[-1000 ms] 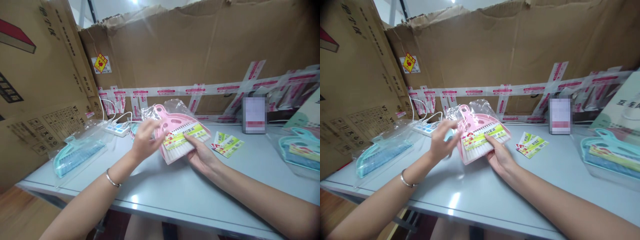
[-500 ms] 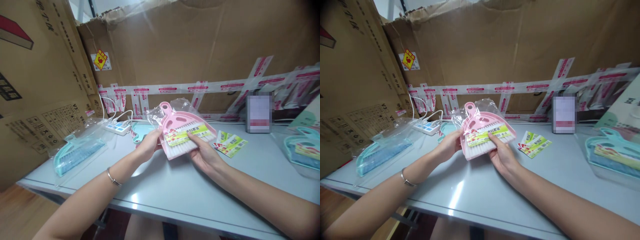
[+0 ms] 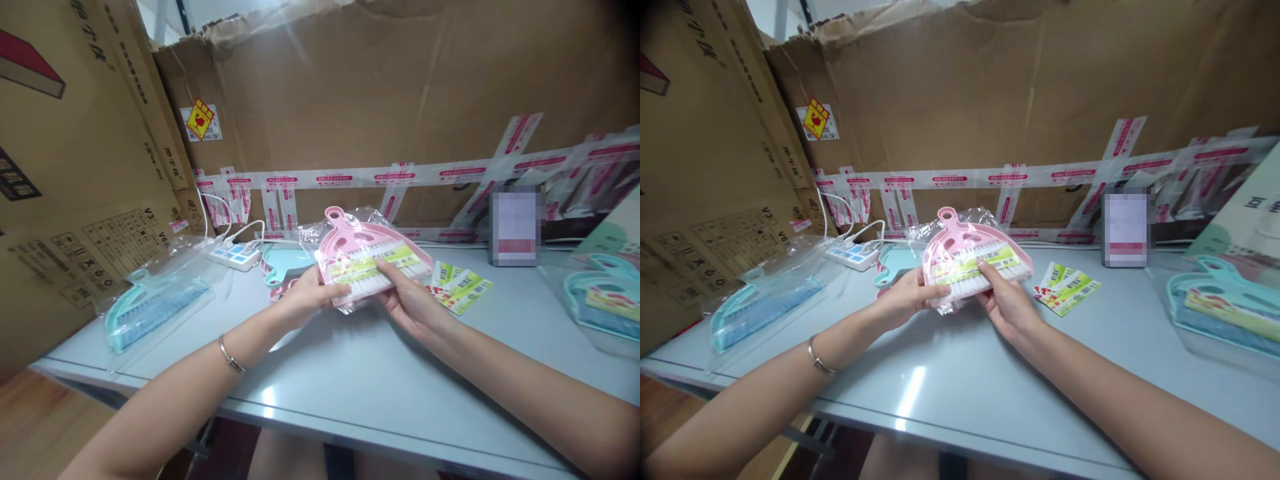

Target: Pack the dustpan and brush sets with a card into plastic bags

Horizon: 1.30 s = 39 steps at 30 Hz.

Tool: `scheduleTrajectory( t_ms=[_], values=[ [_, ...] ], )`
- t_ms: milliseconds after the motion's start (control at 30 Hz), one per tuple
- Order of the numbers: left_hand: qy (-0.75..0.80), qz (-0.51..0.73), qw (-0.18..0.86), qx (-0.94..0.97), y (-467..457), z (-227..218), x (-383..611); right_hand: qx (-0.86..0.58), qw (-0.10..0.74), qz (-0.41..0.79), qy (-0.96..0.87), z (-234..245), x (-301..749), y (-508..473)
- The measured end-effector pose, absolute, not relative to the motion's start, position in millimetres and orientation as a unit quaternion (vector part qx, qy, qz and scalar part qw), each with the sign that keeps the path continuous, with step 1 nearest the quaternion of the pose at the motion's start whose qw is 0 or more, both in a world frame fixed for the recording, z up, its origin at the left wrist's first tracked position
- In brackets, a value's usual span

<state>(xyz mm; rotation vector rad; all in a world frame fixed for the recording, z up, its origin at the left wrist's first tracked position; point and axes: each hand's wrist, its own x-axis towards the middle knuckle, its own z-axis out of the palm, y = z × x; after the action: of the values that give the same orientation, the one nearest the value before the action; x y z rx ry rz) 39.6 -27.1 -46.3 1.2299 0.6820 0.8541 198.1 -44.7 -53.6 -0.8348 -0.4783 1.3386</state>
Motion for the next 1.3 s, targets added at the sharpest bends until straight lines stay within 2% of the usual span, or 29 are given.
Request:
scheduleTrajectory(
  t_ms=[100, 200, 300, 400, 500, 567, 667, 833, 967, 1133, 1300],
  values=[
    [0.32, 0.374, 0.696, 0.523, -23, -43, 36, -0.377, 0.641, 0.618, -0.254, -50, 204, -43],
    [0.349, 0.39, 0.696, 0.492, -20, -39, 33, -0.435, 0.558, 0.638, -0.304, -42, 217, -39],
    [0.355, 0.407, 0.693, 0.477, -14, -37, 27, -0.526, 0.489, 0.571, -0.397, -34, 239, -29],
    [0.325, 0.418, 0.687, 0.498, -7, -34, 18, -0.533, 0.542, 0.482, -0.436, -30, 258, -19],
    [0.319, 0.404, 0.676, 0.527, -1, -30, 9, -0.454, 0.613, 0.498, -0.412, -29, 264, -18],
    [0.328, 0.386, 0.667, 0.546, 2, -28, 5, -0.382, 0.589, 0.57, -0.428, -29, 263, -22],
    [0.336, 0.352, 0.663, 0.569, 3, -26, 0, -0.316, 0.497, 0.658, -0.47, -31, 259, -29],
    [0.365, 0.298, 0.668, 0.576, 7, -25, -8, -0.299, 0.443, 0.679, -0.503, -39, 257, -28],
    [0.374, 0.294, 0.667, 0.573, 9, -25, -10, -0.356, 0.469, 0.661, -0.465, -50, 252, -21],
    [0.343, 0.359, 0.654, 0.57, 5, -26, -3, -0.421, 0.527, 0.635, -0.377, -54, 241, -21],
    [0.347, 0.393, 0.616, 0.589, 6, -31, 2, -0.443, 0.544, 0.611, -0.366, -51, 236, -26]
  ],
)
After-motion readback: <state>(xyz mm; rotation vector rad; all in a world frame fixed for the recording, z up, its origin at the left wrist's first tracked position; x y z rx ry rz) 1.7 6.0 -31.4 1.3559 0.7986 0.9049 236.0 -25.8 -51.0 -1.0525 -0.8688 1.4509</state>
